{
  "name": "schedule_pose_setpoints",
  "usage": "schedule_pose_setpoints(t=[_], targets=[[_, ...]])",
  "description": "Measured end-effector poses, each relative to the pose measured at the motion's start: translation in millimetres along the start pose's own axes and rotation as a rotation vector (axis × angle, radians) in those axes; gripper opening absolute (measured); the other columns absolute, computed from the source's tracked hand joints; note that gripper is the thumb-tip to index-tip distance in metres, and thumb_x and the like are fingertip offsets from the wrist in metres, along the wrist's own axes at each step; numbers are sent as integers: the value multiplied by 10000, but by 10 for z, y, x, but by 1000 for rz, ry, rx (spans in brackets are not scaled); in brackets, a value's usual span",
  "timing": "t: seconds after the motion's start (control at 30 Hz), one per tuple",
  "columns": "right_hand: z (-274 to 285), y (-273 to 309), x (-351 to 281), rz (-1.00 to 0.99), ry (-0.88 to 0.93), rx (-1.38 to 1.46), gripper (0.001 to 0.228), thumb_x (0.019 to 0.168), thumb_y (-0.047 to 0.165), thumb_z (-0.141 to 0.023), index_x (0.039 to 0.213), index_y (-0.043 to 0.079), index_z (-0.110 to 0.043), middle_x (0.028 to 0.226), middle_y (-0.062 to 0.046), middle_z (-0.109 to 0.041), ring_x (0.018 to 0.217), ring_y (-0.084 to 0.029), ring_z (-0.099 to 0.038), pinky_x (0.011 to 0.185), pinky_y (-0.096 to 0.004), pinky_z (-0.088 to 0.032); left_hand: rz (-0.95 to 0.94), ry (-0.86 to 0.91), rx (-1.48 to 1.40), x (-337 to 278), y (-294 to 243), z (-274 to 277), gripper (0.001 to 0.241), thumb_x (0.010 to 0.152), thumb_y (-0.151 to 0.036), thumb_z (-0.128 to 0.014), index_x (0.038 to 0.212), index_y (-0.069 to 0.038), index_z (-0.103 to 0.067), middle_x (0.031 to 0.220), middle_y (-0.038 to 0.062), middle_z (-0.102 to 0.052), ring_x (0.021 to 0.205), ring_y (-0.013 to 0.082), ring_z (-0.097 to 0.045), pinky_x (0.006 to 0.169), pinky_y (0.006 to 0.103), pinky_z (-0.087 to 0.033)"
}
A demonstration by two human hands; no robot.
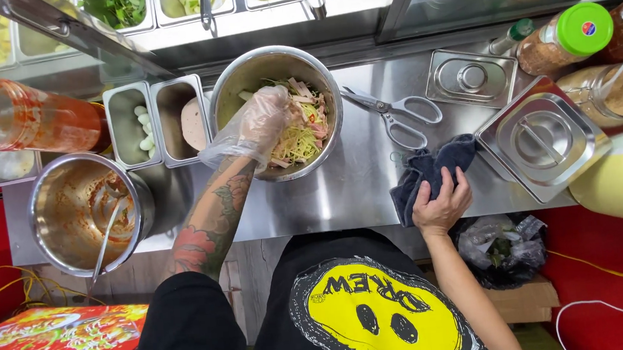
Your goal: Preparing a salad by cutting meat, adding seasonings, and mixing ingredients by hand.
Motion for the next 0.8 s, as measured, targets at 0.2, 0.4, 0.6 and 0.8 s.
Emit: schedule_pose_setpoints(t=[0.2,0.4,0.6,0.8], targets=[[-1,-6,-37,10,-22,-15,498,975,337,-680,1366,34,-627,1448,-212,-526,1330,-428,-497,1121,-561,-366,-73,-111,-31,115,58,91,143,921,-121,-730,846,-16,-668,811,170,-714,764,262,-712,697,369,-557],[-15,-32,-37,13,-28,-7,497,979,341,-684,1366,35,-628,1444,-214,-532,1324,-431,-499,1114,-562,-371,77,28,-94,-247,-442,476,208,884,-228,-791,931,-55,-685,875,129,-750,758,236,-731,665,369,-565],[-5,-10,-30,3,-11,-6,500,974,340,-684,1363,31,-627,1444,-212,-527,1330,-430,-493,1118,-561,-364,-212,-87,119,-187,6,346,135,870,9,-642,964,-68,-702,852,133,-743,765,245,-708,682,389,-533],[4,7,-29,-6,-8,-5,493,977,333,-684,1363,32,-626,1452,-212,-522,1332,-426,-492,1119,-557,-365,11,-113,-142,-169,294,273,331,1090,-212,-615,863,28,-638,805,239,-649,677,381,-592,658,475,-499]])
Point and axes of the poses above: each hand's wrist, its own x-axis towards the middle knuckle, its own z-axis out of the back of the hand, y = z × x, the point moved 4 cm from there along x, towards the middle knuckle
